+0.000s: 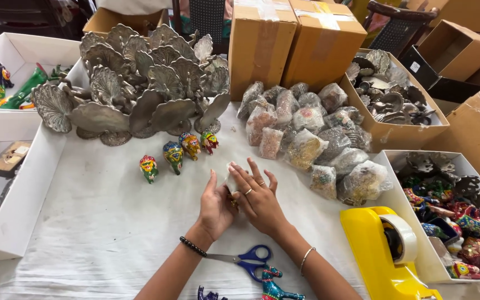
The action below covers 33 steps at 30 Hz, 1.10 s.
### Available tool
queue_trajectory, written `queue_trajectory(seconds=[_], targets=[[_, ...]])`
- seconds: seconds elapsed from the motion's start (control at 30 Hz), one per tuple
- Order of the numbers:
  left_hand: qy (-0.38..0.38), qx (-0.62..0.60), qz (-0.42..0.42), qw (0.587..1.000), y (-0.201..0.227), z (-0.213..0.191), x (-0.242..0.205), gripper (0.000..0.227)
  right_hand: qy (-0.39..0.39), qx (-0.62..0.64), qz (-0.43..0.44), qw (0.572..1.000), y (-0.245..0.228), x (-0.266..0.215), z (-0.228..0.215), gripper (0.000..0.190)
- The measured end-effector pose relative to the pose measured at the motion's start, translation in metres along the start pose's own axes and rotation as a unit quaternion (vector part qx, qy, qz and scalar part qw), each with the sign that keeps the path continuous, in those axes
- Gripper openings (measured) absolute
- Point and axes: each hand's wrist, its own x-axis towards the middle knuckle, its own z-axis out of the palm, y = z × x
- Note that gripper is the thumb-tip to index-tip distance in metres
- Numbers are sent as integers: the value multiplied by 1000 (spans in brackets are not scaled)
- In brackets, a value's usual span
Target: Cleaning small decorative elephant figurines with a white cloth.
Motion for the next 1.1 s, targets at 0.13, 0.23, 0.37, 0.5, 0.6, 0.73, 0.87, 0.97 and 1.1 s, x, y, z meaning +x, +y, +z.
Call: queue_trajectory(seconds=[0.13,0.23,0.37,0.5,0.6,0.73,0.87,0.97,1.1], targets=[[207,111,7,972,3,102,14,78,8,9,-12,1000,-8,-2,2,56],[297,201,-6,933,0,111,17,79,-14,4,-46,999,-13,-3,5,57],[325,263,-50,907,-11,90,12,75,6,-11,-2,1000,-1,-4,5,53],[296,284,-77,909,-15,95,16,76,33,11,45,998,3,-1,-1,52],[320,312,-80,891,-14,107,17,70,17,46,65,997,-1,-2,0,52],[333,299,-69,891,-12,109,17,65,16,54,66,996,-2,-1,3,52],[335,301,-64,890,-14,110,17,61,11,68,71,995,-1,-4,4,52],[337,302,-61,890,-13,105,17,59,9,72,69,995,-1,-3,5,52],[336,297,-60,892,-13,103,15,59,10,75,68,995,-2,-4,5,51]])
